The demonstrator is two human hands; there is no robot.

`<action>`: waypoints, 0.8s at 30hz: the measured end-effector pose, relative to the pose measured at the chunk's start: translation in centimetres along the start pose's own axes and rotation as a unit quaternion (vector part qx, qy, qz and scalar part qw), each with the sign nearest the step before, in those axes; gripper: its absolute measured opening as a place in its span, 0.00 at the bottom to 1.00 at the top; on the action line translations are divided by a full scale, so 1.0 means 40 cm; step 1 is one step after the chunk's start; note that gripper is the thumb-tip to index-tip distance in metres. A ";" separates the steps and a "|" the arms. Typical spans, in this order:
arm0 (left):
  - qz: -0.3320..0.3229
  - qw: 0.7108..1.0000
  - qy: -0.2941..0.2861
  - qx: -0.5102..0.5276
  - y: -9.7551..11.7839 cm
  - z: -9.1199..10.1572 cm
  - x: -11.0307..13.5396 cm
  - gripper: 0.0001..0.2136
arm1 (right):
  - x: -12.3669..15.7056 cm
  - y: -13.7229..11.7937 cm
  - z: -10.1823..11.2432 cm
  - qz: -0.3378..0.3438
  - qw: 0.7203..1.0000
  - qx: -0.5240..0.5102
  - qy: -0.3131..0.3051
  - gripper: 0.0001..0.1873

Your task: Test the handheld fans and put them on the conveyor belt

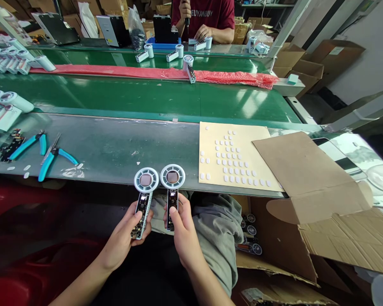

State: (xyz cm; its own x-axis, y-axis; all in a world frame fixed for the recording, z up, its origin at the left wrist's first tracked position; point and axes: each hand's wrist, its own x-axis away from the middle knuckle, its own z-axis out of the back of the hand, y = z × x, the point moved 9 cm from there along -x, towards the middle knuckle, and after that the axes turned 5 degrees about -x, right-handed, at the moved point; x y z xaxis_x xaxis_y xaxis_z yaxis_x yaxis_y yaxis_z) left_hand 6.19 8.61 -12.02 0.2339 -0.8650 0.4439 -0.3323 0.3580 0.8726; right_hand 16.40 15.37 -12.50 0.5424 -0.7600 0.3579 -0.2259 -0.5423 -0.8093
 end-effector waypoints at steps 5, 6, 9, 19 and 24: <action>-0.011 1.000 -0.018 -0.009 0.022 -0.002 -0.006 0.11 | 0.008 -0.059 -0.008 0.070 0.994 0.082 0.012 0.28; -0.014 1.000 -0.020 -0.012 0.030 -0.002 -0.010 0.12 | 0.005 -0.074 -0.008 0.090 0.990 0.108 0.014 0.31; -0.016 0.999 -0.032 -0.015 0.062 -0.004 -0.030 0.18 | -0.016 -0.114 0.001 0.147 0.973 0.176 0.020 0.35; -0.055 0.933 0.001 -0.355 0.208 0.034 -0.099 0.46 | -0.055 -0.198 0.063 0.279 0.865 0.394 0.138 0.31; -0.076 0.682 0.160 -0.710 0.300 0.072 -0.111 0.37 | -0.043 -0.188 0.072 0.314 0.842 0.405 0.169 0.22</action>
State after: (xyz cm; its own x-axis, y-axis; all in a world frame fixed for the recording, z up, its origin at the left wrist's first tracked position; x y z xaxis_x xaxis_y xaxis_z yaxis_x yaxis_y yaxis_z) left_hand -1.47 15.72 -4.09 0.4295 -0.8906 0.1493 0.8844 0.4483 0.1302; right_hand 19.50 21.78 -8.39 0.2301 -0.9384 -0.2577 0.3175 0.3227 -0.8917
